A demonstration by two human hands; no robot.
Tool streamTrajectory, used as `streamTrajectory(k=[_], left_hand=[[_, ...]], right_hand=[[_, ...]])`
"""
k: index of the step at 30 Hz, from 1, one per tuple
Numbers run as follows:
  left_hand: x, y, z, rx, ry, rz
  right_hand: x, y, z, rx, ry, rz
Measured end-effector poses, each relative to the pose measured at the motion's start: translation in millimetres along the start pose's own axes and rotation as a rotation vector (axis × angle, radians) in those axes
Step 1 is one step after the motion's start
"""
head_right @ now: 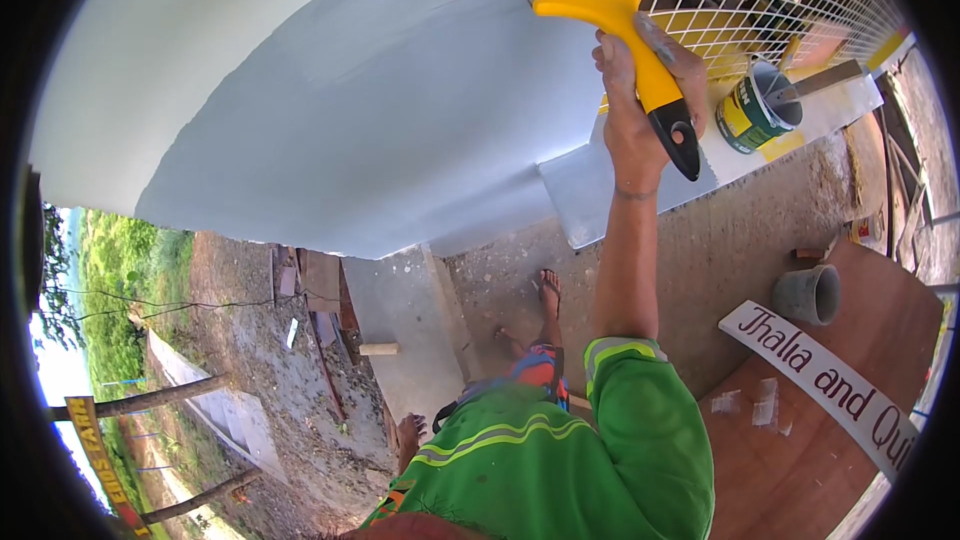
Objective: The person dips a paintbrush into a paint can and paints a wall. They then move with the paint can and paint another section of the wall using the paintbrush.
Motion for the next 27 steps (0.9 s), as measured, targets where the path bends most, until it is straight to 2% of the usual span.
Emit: streamTrajectory(k=[11,17,21,22,25,27], left_hand=[[-5.2,1.7,2.2,-0.005,0.011,-0.036],[-11.8,6.7,3.1,0.054,0.051,0.002],[-19.4,12.8,-15.5,0.082,0.037,-0.004],[-22.8,14.8,-18.1,0.104,0.052,-0.004],[-35.7,19.6,-17.8,0.087,0.075,-0.028],[-41.9,22.0,-15.7,0.108,0.098,0.004]], right_hand=[[1.2,-13.5,-5.6,-0.033,-0.040,0.099],[15.0,-48.6,1.3,-0.167,0.096,0.169],[26.6,-42.2,8.2,-0.104,0.186,0.213],[28.1,-40.9,6.3,-0.013,0.162,0.287],[37.9,-29.6,-1.5,0.057,0.118,0.291],[43.7,-23.4,-10.8,0.118,-0.004,0.390]])
Point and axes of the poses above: each hand's wrist, its own z-axis away from the middle knuckle, its own y-axis out of the palm, x = y × z, the point moved 6 cm from there along -z, towards the middle knuckle, and after that the axes turned 15 degrees about -y, right-handed, at the moved point
